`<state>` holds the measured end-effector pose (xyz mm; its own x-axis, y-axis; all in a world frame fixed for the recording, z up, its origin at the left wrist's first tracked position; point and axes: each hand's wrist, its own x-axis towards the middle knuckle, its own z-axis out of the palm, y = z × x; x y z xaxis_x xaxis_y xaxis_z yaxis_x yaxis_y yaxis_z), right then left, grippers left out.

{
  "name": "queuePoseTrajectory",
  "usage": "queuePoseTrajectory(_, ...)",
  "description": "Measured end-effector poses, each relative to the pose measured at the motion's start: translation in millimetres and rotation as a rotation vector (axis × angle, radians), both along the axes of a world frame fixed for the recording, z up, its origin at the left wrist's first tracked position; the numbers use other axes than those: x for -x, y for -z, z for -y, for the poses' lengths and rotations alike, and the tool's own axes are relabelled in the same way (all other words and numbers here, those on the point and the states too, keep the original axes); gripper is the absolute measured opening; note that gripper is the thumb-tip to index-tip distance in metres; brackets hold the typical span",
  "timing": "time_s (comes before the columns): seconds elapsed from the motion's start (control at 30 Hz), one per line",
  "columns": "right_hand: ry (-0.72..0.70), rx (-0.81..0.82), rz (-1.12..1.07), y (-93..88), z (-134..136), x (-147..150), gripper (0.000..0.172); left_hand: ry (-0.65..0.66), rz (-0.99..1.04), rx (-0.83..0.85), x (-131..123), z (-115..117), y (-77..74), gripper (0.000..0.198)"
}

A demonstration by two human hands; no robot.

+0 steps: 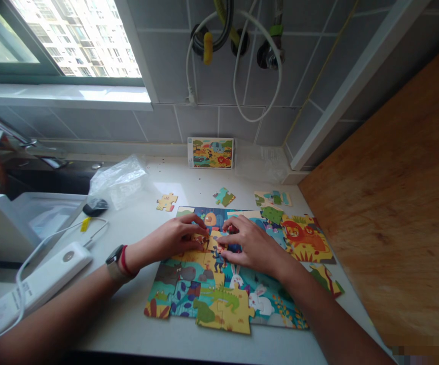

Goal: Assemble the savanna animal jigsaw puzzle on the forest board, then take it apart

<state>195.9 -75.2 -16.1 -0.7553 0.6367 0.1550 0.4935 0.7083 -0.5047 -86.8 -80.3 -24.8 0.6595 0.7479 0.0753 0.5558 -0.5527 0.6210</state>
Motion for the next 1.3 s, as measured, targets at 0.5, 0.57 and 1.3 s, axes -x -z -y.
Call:
queuePoseTrajectory(0.5,-0.038,-0.016,0.053,-2.0,3.0,1.3,0.022,0.031,-0.032,-0.056,2.3,-1.4,-0.7,0.018)
queuePoseTrajectory(0.57,-0.041,-0.026,0.040,-0.7,3.4,2.2,0.022,0.038,-0.026,-0.059,2.6,-1.5,-0.6,0.019)
queuePoseTrajectory(1.3,-0.014,0.051,0.120,8.9,0.1,-8.5,0.046,-0.019,0.129,-0.047,20.4,-14.8,-21.1,0.024)
